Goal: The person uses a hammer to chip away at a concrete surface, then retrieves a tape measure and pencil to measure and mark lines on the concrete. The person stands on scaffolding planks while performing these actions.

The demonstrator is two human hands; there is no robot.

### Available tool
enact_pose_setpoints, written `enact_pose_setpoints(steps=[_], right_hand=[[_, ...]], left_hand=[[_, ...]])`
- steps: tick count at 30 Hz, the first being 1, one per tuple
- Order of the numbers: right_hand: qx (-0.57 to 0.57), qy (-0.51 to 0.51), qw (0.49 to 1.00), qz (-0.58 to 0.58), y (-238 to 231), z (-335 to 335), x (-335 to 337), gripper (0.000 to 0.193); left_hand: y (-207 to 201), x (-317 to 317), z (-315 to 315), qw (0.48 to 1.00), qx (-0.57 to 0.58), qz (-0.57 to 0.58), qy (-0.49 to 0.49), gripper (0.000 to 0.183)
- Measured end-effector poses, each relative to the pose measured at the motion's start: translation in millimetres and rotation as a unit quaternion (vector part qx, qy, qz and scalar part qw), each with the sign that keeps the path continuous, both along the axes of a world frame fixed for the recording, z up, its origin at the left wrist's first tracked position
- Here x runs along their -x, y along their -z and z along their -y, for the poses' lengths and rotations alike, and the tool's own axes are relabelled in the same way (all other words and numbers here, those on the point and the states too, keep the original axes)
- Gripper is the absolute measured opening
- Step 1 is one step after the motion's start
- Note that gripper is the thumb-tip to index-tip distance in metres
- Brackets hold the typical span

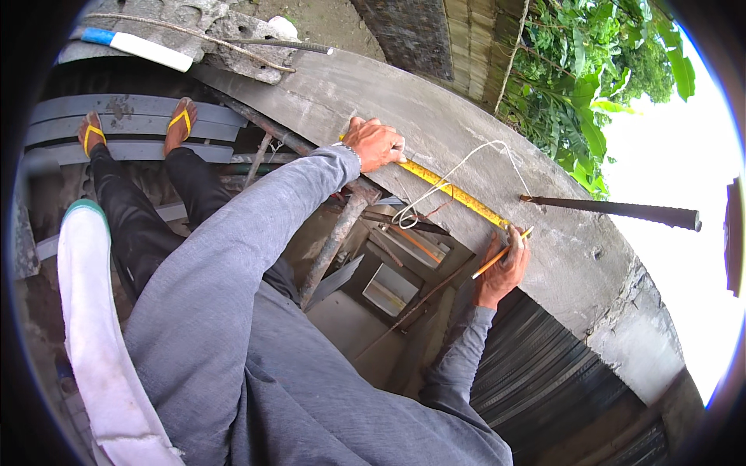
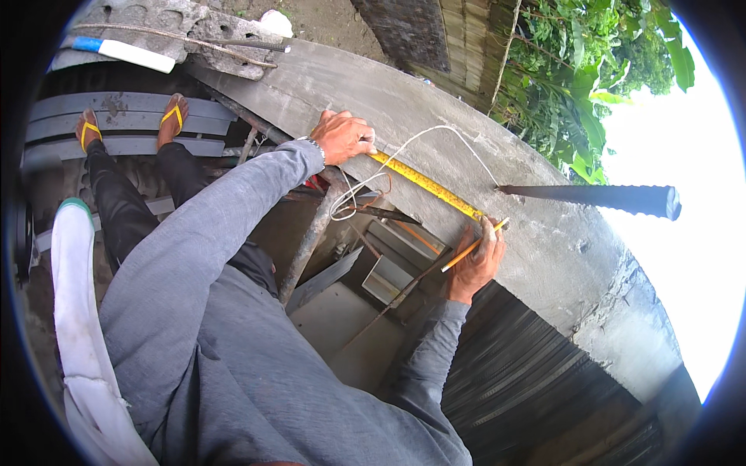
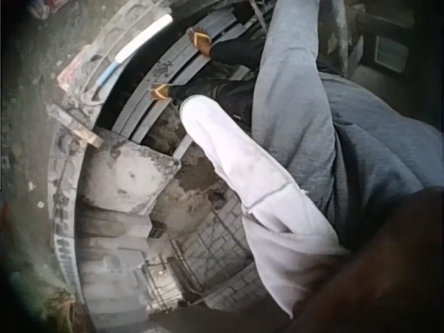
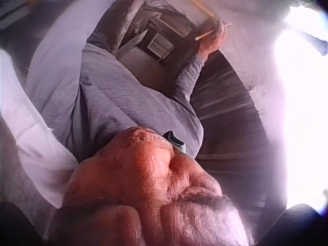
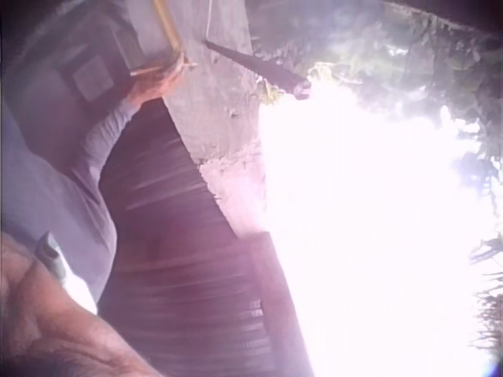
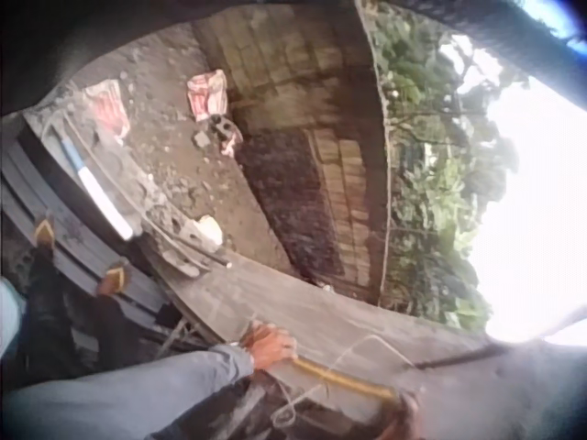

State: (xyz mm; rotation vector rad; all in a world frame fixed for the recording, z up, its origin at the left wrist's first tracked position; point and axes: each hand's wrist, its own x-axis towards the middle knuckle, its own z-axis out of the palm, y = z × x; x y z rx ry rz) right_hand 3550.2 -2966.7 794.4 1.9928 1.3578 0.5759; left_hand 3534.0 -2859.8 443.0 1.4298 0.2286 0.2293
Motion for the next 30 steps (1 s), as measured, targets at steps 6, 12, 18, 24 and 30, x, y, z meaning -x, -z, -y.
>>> enact_pose_setpoints(steps=[6, 12, 18, 24, 30], right_hand=[[0.036, -0.007, 0.999, -0.016, -3.2, -7.6, -12.6, 0.030], [0.052, -0.011, 0.998, 0.033, 1.2, -4.0, -17.1, 0.022], [0.042, -0.001, 0.999, 0.018, 5.5, -8.2, -21.4, 0.020], [0.039, -0.002, 0.999, -0.003, 12.8, -9.0, -25.1, 0.016], [0.026, -0.023, 0.999, -0.012, 13.8, -6.6, -29.7, 0.016]], left_hand=[[-1.1, -7.7, -9.9, 0.998, 0.006, -0.035, 0.049, 0.025], [0.7, -10.3, -14.8, 0.996, 0.000, -0.054, 0.070, 0.023], [3.5, -14.0, -7.9, 0.996, -0.002, -0.065, 0.054, 0.024], [8.6, -13.1, -5.6, 0.996, -0.009, -0.084, 0.039, 0.025], [9.2, -10.1, -1.0, 0.998, 0.003, -0.067, 0.009, 0.024]])
